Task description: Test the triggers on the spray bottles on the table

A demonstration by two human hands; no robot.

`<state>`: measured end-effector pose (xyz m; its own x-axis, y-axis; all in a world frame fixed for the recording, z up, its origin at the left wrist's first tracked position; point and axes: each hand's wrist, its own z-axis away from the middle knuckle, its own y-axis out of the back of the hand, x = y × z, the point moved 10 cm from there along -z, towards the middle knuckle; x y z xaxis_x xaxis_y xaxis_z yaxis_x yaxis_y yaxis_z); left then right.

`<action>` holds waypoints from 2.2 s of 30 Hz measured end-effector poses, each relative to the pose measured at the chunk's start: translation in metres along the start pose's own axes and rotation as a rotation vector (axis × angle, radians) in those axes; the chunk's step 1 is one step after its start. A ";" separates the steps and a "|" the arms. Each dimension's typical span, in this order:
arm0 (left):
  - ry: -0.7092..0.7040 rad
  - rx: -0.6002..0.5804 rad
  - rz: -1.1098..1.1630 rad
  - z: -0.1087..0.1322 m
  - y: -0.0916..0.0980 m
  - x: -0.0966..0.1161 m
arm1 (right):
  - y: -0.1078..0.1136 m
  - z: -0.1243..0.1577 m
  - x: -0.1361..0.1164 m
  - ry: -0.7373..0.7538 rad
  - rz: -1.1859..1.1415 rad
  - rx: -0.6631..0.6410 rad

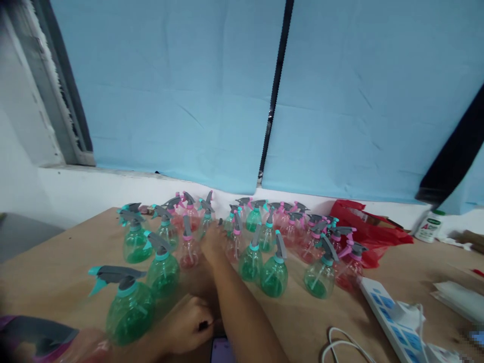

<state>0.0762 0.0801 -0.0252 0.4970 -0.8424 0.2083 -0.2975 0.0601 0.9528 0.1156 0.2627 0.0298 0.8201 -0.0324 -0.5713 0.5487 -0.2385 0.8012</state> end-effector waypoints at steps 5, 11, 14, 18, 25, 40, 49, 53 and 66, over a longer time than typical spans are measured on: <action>-0.002 0.003 -0.009 0.000 0.001 0.001 | -0.001 0.002 -0.005 0.030 0.070 0.009; -0.016 -0.002 0.026 -0.002 0.002 0.004 | 0.022 0.016 -0.006 0.057 0.032 0.078; -0.037 0.004 0.036 -0.003 0.004 0.007 | 0.040 0.032 -0.010 0.116 -0.021 0.125; -0.039 0.033 0.037 -0.003 0.008 0.008 | 0.061 0.060 -0.009 0.286 -0.339 0.242; -0.036 0.081 0.093 -0.003 0.016 0.007 | 0.053 0.104 0.026 0.488 -0.735 0.318; -0.075 0.131 0.108 -0.002 0.018 0.006 | 0.052 0.095 0.052 0.374 -0.832 0.333; -0.069 0.130 0.120 -0.002 0.021 0.006 | 0.054 0.067 0.039 0.429 -0.995 -0.073; -0.067 0.122 0.136 -0.002 0.021 0.005 | 0.039 0.064 0.036 0.348 -1.094 -0.318; -0.059 0.109 0.127 -0.003 0.017 0.001 | 0.054 0.069 0.027 0.408 -1.147 -0.368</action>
<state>0.0740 0.0822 -0.0087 0.4018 -0.8621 0.3087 -0.4432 0.1118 0.8894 0.1566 0.1816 0.0455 -0.1987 0.3284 -0.9234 0.9326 0.3529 -0.0752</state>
